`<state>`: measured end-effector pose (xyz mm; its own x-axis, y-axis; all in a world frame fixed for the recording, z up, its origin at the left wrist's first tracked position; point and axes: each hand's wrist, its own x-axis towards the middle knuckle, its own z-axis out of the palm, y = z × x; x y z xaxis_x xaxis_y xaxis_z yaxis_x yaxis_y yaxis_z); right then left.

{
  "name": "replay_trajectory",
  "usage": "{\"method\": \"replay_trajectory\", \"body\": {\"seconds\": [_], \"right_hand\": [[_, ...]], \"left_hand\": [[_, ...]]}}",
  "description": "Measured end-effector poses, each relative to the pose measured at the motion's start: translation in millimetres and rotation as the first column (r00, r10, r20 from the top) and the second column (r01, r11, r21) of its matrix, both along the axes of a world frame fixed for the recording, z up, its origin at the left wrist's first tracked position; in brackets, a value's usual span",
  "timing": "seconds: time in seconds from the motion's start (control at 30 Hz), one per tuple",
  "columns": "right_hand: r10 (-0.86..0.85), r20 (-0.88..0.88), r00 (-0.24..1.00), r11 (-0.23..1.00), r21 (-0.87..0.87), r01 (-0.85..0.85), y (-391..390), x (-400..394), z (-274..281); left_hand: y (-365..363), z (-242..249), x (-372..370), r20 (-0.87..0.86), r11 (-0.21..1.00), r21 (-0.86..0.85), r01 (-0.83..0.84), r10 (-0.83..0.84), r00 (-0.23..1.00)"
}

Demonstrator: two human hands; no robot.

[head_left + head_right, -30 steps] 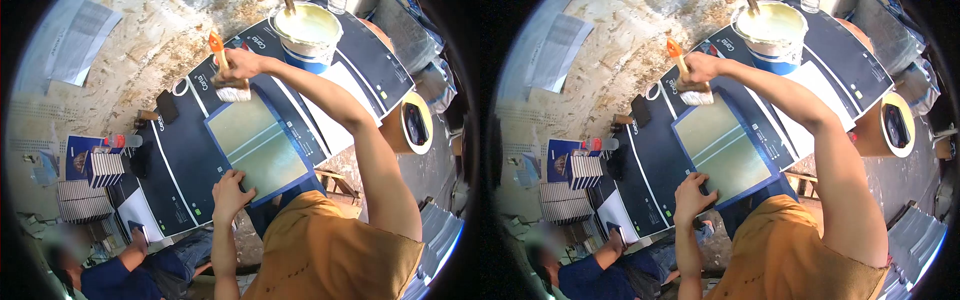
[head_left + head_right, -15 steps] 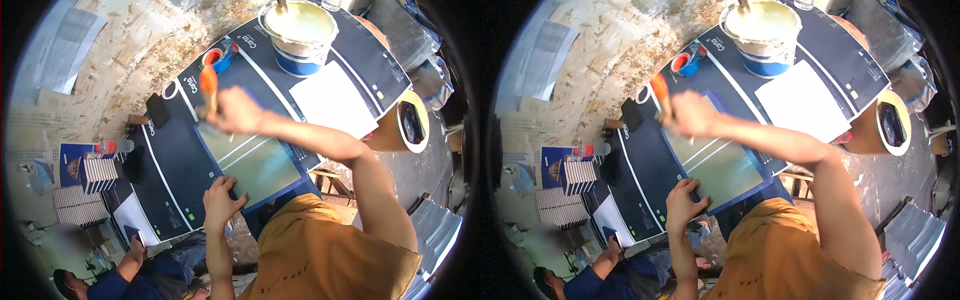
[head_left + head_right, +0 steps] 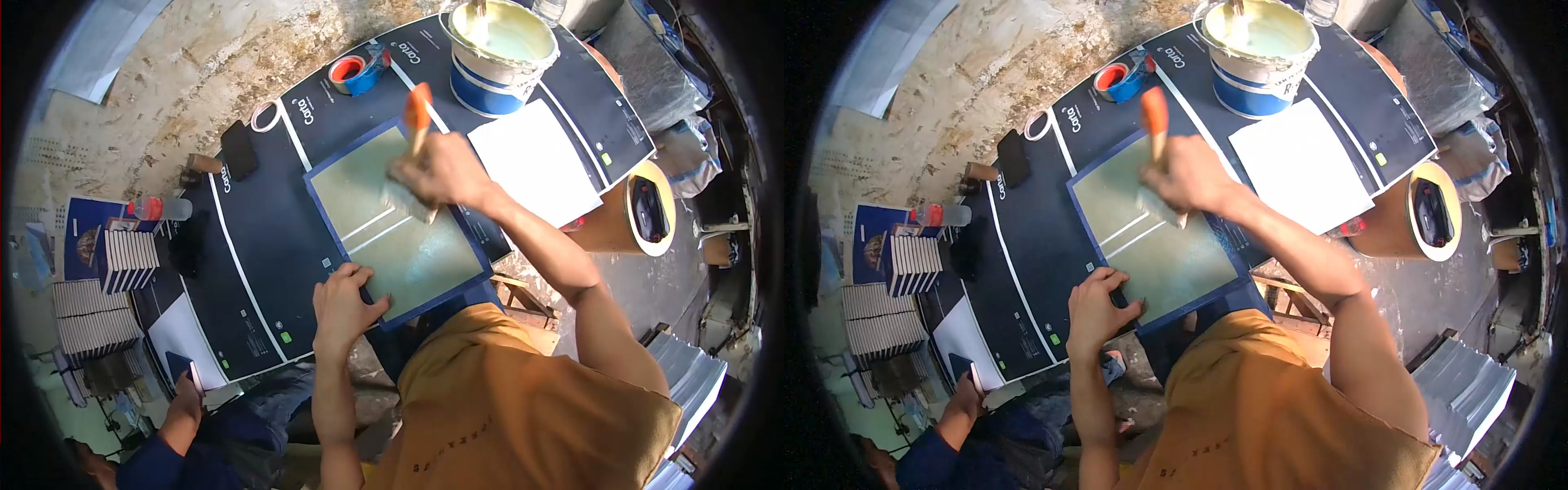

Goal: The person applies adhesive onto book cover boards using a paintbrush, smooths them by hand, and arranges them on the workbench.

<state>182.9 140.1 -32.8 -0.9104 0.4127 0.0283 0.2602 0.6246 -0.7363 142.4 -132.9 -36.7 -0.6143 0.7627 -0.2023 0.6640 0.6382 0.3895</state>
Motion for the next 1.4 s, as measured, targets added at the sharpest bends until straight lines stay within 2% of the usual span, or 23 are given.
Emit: {"method": "replay_trajectory", "body": {"seconds": [0.1,0.13,0.2,0.3,0.33,0.37,0.4,0.47,0.53,0.67,0.7,0.77,0.8,0.87,0.97,1.07,1.17,1.23,1.27,1.3,1.33,1.37,1.4], "right_hand": [[-0.335,-0.131,0.933,0.942,-0.078,0.327,11,19,6],[-0.398,-0.093,0.913,0.909,0.093,0.406,5,29,21],[-0.289,-0.334,0.897,0.957,-0.119,0.264,-14,49,7],[-0.236,-0.179,0.955,0.971,0.001,0.240,-19,85,-6],[-0.325,-0.236,0.916,0.943,-0.156,0.294,-14,96,-2],[-0.441,-0.106,0.891,0.883,-0.229,0.410,-10,109,10],[-0.456,-0.229,0.860,0.882,0.014,0.471,3,124,-2],[-0.547,-0.204,0.812,0.836,-0.088,0.541,-4,141,16],[-0.527,-0.286,0.800,0.844,-0.284,0.454,-23,151,11],[-0.366,-0.257,0.895,0.921,0.035,0.387,-32,184,-27],[-0.456,-0.186,0.870,0.890,-0.098,0.445,-27,194,-19],[-0.518,-0.318,0.794,0.829,0.045,0.558,-11,212,-14],[-0.610,-0.250,0.752,0.792,-0.156,0.590,-6,219,-3],[-0.752,-0.253,0.609,0.660,-0.300,0.689,-14,217,12],[-0.677,-0.373,0.635,0.736,-0.372,0.566,-32,200,12],[-0.646,-0.290,0.706,0.740,-0.466,0.485,-60,169,5],[-0.421,-0.184,0.888,0.899,-0.217,0.381,-56,172,-16],[-0.529,-0.320,0.786,0.848,-0.249,0.469,-37,193,-39],[-0.533,-0.332,0.778,0.843,-0.125,0.523,-15,213,-49],[-0.591,-0.310,0.745,0.806,-0.199,0.557,1,221,-41],[-0.696,-0.378,0.610,0.712,-0.255,0.654,12,229,-43],[-0.694,-0.391,0.604,0.707,-0.214,0.674,24,233,-29],[-0.727,-0.428,0.536,0.663,-0.238,0.710,29,236,-26]], "left_hand": [[-3,-1,-1,0.018,0.999,0.042,-0.011,0.010,1.000],[-4,1,0,0.025,0.999,0.046,-0.008,0.007,1.000],[-5,0,-1,0.016,0.999,0.048,-0.009,0.008,1.000],[-3,3,-3,0.037,1.000,0.009,0.007,-0.007,0.999],[-3,4,-4,0.050,1.000,-0.007,-0.003,0.003,0.999],[-4,4,-4,0.042,1.000,-0.001,-0.010,0.010,0.999],[-4,4,-3,0.035,1.000,0.004,-0.019,0.018,0.999],[-2,2,0,-0.003,0.999,0.032,-0.007,0.007,1.000],[-3,-1,0,-0.067,0.997,0.075,0.037,-0.032,0.997],[2,3,1,-0.083,0.999,0.014,0.050,-0.049,0.995],[4,5,1,-0.065,0.999,-0.002,0.035,-0.035,0.997],[7,9,3,-0.028,0.999,-0.036,-0.002,0.001,1.000],[7,9,3,-0.023,0.999,-0.037,0.003,-0.004,1.000],[9,8,1,-0.013,0.999,-0.036,0.019,-0.020,1.000],[11,8,0,-0.040,0.997,-0.060,0.056,-0.059,0.997],[12,9,0,-0.047,0.995,-0.075,0.061,-0.065,0.997],[13,10,1,-0.045,0.994,-0.094,0.047,-0.052,0.998],[11,10,2,-0.031,0.996,-0.087,0.029,-0.032,0.999],[10,10,0,-0.031,0.999,-0.022,0.029,-0.029,0.999],[8,10,-2,-0.028,0.999,0.040,0.029,-0.028,0.999],[7,9,-6,-0.027,0.994,0.101,0.033,-0.031,0.999],[0,-9,-17,0.076,0.942,0.333,-0.044,0.020,0.997],[1,-18,-26,0.072,0.912,0.377,-0.160,0.144,0.987]]}}
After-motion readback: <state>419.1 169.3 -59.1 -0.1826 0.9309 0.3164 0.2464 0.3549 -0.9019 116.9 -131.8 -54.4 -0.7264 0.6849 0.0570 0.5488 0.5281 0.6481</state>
